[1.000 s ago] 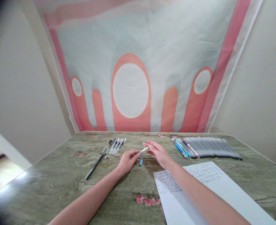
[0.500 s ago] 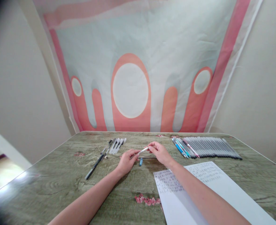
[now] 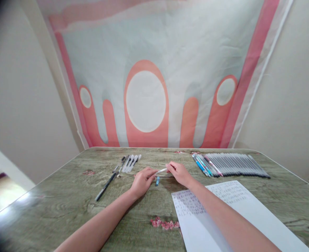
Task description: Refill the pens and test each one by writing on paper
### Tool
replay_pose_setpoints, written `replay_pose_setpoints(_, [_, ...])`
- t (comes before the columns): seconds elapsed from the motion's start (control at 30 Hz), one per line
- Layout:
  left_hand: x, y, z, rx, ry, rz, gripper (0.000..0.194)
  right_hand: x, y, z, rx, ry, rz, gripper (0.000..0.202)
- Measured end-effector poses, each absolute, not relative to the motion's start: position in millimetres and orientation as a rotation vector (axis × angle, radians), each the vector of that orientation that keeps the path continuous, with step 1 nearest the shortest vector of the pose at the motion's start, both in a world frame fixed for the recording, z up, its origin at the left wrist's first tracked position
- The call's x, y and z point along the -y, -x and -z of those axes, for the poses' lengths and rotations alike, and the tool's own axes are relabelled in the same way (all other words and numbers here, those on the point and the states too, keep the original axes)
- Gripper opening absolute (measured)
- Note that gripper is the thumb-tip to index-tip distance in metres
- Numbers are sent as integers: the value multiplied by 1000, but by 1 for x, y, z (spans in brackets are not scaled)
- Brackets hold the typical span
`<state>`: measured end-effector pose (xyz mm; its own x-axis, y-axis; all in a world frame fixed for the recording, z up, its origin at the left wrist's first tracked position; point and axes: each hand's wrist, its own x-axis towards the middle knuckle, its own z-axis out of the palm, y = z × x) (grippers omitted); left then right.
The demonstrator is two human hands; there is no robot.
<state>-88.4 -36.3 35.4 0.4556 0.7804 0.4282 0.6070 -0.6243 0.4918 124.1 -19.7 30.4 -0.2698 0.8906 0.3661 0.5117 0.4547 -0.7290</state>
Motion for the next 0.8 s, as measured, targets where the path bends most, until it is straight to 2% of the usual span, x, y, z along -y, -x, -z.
replay_pose_setpoints(0.2, [36,88,-36,-1201,-2446,-939,31,17,-133,-37,1938,1034,-771,28])
replay_pose_setpoints(0.33, [37,88,-37,-1198,-2434,-938,30,17,-136,-40,2012,1049,-677,25])
replay_pose_setpoints(0.5, [39,89,-39,-1193,-2439,-938,29,17,-136,-39,2097,1107,-529,34])
replay_pose_setpoints(0.63, [40,88,-40,-1184,-2448,-923,28,17,-136,-39,2074,1136,-668,44])
replay_pose_setpoints(0.73, [40,87,-39,-1175,-2461,-914,28,19,-139,-43,2033,1087,-747,31])
replay_pose_setpoints(0.8, [40,87,-38,-1178,-2464,-917,28,20,-142,-47,2033,1035,-722,29])
